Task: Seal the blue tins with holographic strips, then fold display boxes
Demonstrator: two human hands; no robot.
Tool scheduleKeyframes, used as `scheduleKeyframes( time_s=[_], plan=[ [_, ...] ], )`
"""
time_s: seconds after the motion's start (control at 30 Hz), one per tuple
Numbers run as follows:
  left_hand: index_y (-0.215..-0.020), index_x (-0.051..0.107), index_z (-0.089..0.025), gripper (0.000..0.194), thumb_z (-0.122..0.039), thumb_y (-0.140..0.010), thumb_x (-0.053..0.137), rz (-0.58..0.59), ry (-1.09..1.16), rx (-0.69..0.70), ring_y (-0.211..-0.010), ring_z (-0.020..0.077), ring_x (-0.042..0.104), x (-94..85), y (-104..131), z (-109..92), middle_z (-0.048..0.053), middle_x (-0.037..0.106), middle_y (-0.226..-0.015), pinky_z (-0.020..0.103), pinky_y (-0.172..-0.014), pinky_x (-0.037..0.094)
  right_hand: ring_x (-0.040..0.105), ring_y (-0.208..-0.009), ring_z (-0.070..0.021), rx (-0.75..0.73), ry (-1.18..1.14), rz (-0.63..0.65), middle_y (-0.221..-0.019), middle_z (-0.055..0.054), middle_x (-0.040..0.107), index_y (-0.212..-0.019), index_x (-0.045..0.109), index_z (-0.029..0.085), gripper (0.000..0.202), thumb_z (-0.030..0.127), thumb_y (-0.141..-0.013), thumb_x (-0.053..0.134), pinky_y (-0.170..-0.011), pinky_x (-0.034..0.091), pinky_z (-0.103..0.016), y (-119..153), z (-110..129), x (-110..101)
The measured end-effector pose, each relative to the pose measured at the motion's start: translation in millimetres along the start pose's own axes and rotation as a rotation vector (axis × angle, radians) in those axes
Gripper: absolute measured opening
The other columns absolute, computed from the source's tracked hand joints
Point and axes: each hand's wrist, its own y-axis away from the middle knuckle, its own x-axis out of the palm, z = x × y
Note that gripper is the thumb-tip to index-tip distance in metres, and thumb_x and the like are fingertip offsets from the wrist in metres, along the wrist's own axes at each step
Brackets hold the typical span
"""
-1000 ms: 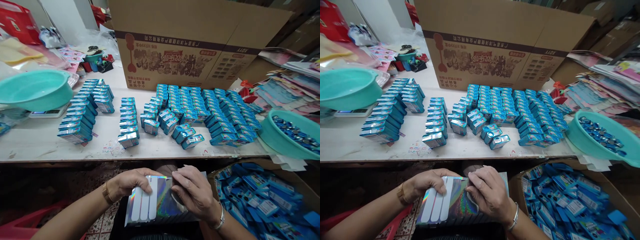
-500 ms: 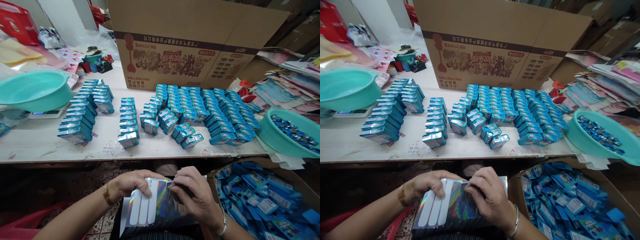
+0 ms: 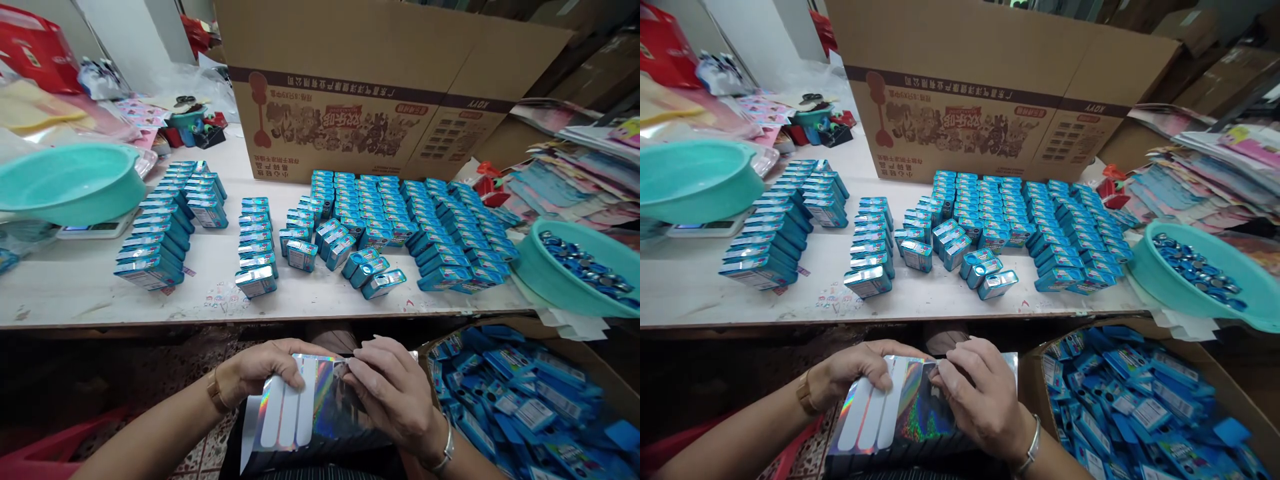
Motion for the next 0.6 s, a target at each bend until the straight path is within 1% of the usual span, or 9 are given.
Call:
scheduleKeyframes(
  time_s=[0.1,0.2,0.37,0.43,0.5,0.57,0.6],
  plan=[
    [-0.119,0.072,-0.012,0.066,-0.010,-0.053,0.066,0.012,0.021,0.024,-0.086,0.0216,0.072,-2.0,1,1,0.010,0.078,-0.100,0.026,-0.075,0.054,0.067,-0.093,-0.0206,-0.032,0.065,-0.020,-0.092,-0.008,0.074,-0.107,0.068,0.016,0.021,0.011,-0.087,0.066,-0.086,0.059,-0.041,2,0,0],
    [-0.118,0.073,-0.013,0.065,-0.008,-0.054,0.065,-0.020,0.033,0.032,-0.083,0.0202,0.072,-1.8,2,-1,0.009,0.078,-0.103,0.025,-0.074,0.054,0.067,-0.096,-0.0213,-0.050,0.080,-0.022,-0.094,-0.009,0.074,-0.104,0.068,0.014,0.018,0.011,-0.087,0.065,-0.087,0.059,-0.039,1,1,-1],
    [-0.106,0.077,-0.016,0.056,-0.007,-0.052,0.066,-0.091,0.039,0.052,-0.072,0.0164,0.070,2.1,5,-9,0.005,0.079,-0.094,0.023,-0.068,0.053,0.067,-0.093,-0.0201,0.056,-0.040,0.010,-0.094,-0.009,0.072,-0.094,0.065,0.016,0.011,0.009,-0.090,0.058,-0.083,0.060,-0.037,-7,3,2],
    [-0.104,0.077,-0.016,0.054,-0.007,-0.052,0.067,-0.124,0.036,0.058,-0.070,0.0162,0.070,0.4,5,-11,0.005,0.079,-0.093,0.023,-0.065,0.052,0.067,-0.093,-0.0201,0.043,-0.041,0.009,-0.092,-0.009,0.071,-0.091,0.063,0.016,0.012,0.007,-0.091,0.055,-0.082,0.060,-0.037,-9,2,3],
    [-0.106,0.076,-0.015,0.055,-0.008,-0.052,0.067,-0.156,0.029,0.071,-0.071,0.0170,0.069,-5.0,4,-13,0.007,0.078,-0.094,0.024,-0.064,0.051,0.067,-0.097,-0.0210,-0.023,-0.010,0.000,-0.094,-0.010,0.071,-0.093,0.063,0.015,0.013,0.006,-0.090,0.054,-0.085,0.059,-0.037,-6,-1,-3],
    [-0.110,0.074,-0.013,0.057,-0.009,-0.054,0.067,-0.165,0.020,0.095,-0.076,0.0190,0.070,-12.7,2,-15,0.009,0.077,-0.098,0.025,-0.067,0.051,0.067,-0.101,-0.0214,-0.074,0.024,0.009,-0.096,-0.009,0.071,-0.096,0.063,0.016,0.014,0.007,-0.091,0.054,-0.087,0.059,-0.037,2,-6,-17],
    [-0.112,0.073,-0.012,0.059,-0.010,-0.054,0.067,-0.158,0.017,0.110,-0.079,0.0201,0.070,-16.6,1,-17,0.011,0.077,-0.100,0.026,-0.069,0.051,0.067,-0.100,-0.0211,-0.076,0.034,0.009,-0.096,-0.008,0.071,-0.095,0.063,0.018,0.014,0.009,-0.092,0.054,-0.086,0.059,-0.036,6,-10,-27]
  ],
)
